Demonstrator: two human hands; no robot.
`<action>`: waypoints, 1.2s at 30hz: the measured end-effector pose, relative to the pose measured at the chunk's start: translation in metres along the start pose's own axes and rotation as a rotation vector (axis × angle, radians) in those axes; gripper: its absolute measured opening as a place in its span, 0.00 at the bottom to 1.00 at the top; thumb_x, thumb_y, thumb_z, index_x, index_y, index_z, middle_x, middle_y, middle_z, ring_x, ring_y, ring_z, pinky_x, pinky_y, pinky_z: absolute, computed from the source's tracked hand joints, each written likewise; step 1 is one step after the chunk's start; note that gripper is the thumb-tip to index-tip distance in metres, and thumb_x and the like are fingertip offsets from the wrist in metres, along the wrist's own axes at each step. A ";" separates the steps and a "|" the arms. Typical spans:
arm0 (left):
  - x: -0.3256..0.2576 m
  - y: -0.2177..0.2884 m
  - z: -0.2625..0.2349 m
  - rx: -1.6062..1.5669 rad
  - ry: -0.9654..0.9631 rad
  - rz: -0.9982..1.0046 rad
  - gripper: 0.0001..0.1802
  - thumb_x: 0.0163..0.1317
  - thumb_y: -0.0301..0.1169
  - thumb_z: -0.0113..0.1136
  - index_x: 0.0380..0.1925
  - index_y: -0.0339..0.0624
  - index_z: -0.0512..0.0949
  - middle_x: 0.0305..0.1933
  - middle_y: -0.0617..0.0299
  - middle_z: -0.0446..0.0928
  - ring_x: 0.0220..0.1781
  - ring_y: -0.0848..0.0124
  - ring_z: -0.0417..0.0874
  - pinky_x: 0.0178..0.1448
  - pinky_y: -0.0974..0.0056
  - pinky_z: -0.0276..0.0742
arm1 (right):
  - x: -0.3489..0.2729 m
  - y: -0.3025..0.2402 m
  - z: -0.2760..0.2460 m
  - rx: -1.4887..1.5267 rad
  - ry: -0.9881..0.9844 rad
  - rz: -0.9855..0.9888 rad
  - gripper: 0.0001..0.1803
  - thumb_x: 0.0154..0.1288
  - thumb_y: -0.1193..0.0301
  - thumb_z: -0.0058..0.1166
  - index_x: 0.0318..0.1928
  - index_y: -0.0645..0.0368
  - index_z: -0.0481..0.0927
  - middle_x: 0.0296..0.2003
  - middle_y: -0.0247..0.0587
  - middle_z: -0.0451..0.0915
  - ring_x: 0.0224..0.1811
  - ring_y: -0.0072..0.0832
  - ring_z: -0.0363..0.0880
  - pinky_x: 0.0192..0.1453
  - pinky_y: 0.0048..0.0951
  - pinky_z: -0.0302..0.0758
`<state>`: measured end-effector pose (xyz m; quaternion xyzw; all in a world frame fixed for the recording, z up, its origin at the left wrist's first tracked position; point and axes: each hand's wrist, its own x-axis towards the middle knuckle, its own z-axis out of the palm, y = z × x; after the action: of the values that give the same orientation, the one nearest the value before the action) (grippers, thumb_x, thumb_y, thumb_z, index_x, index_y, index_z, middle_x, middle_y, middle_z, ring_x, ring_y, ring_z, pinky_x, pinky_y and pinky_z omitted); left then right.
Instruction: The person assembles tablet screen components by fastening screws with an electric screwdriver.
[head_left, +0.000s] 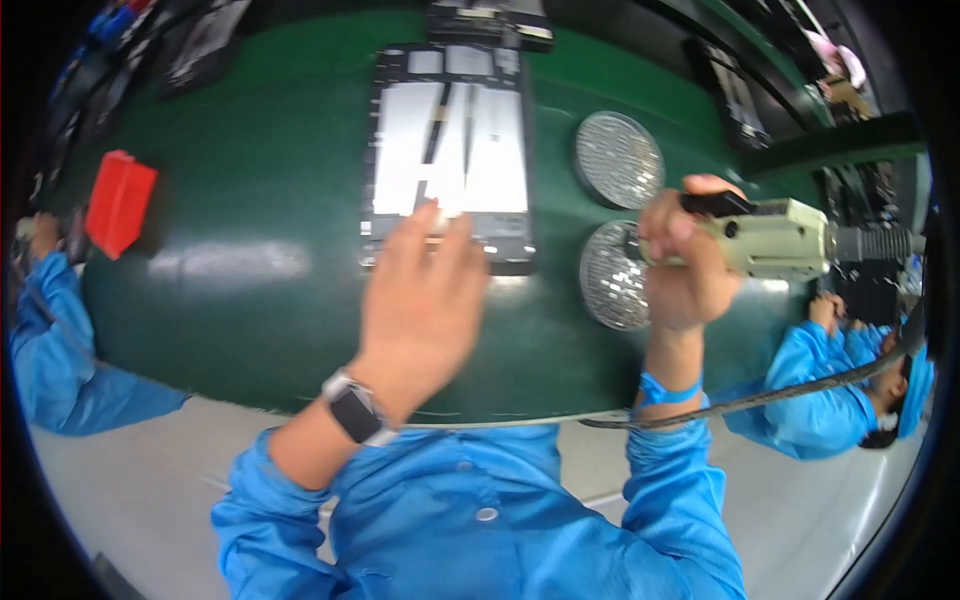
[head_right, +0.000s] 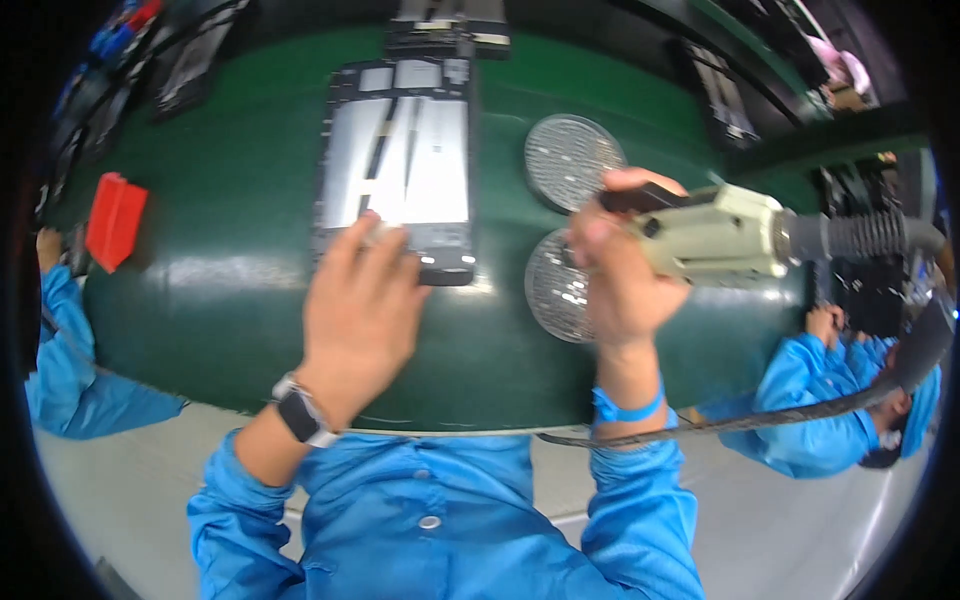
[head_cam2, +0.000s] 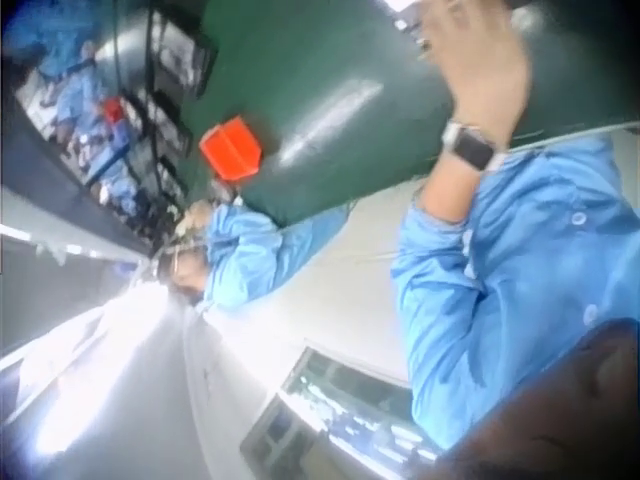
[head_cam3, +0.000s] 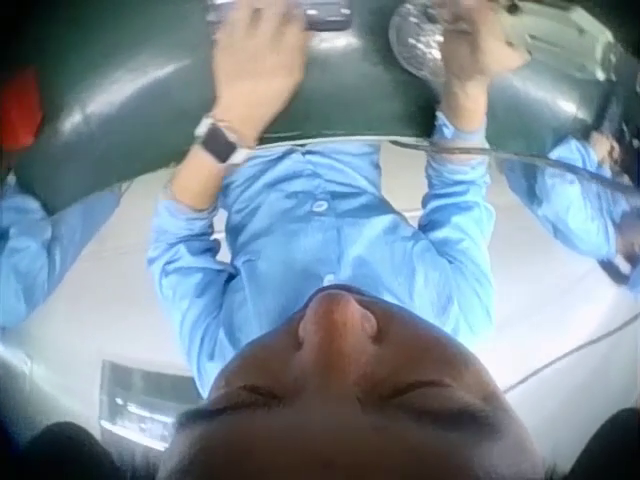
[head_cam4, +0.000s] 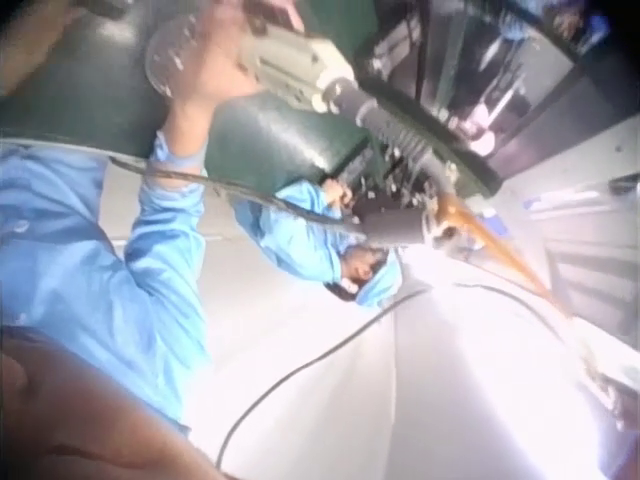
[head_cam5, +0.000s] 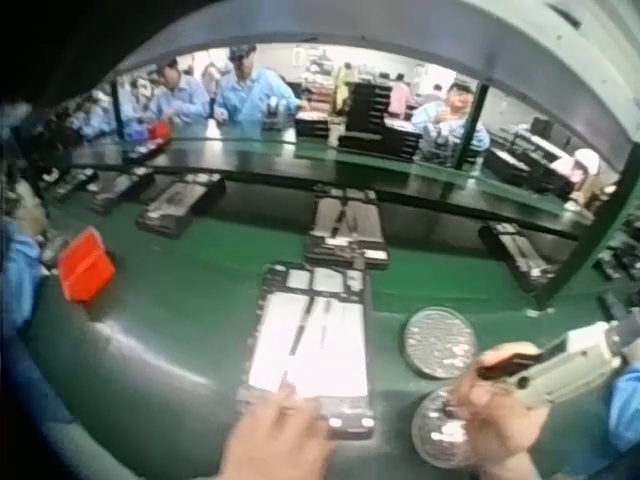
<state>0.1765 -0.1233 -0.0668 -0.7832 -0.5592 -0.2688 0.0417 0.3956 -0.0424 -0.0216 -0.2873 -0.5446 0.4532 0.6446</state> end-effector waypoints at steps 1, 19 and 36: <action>0.001 0.007 0.000 0.061 -0.026 0.009 0.18 0.49 0.31 0.72 0.40 0.36 0.82 0.55 0.51 0.76 0.65 0.48 0.73 0.63 0.49 0.75 | 0.001 0.000 -0.002 -0.015 0.006 -0.011 0.18 0.58 0.80 0.55 0.50 0.68 0.74 0.24 0.39 0.73 0.22 0.24 0.70 0.26 0.26 0.69; -0.019 -0.063 -0.001 -0.544 0.128 -0.427 0.40 0.47 0.34 0.81 0.60 0.36 0.71 0.67 0.43 0.68 0.69 0.50 0.72 0.64 0.52 0.76 | -0.001 0.004 -0.005 -0.126 -0.011 -0.066 0.18 0.57 0.82 0.51 0.51 0.68 0.73 0.22 0.37 0.71 0.21 0.22 0.67 0.26 0.23 0.67; 0.037 -0.236 -0.067 -1.327 0.436 -0.875 0.29 0.72 0.24 0.53 0.71 0.31 0.60 0.56 0.48 0.79 0.51 0.62 0.85 0.52 0.57 0.84 | -0.004 0.007 -0.010 -0.169 0.005 -0.055 0.18 0.56 0.85 0.56 0.50 0.70 0.76 0.27 0.38 0.76 0.25 0.19 0.72 0.30 0.21 0.70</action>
<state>-0.0524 -0.0288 -0.0477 -0.2866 -0.5180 -0.6812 -0.4307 0.4034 -0.0420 -0.0319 -0.3267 -0.5868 0.3872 0.6317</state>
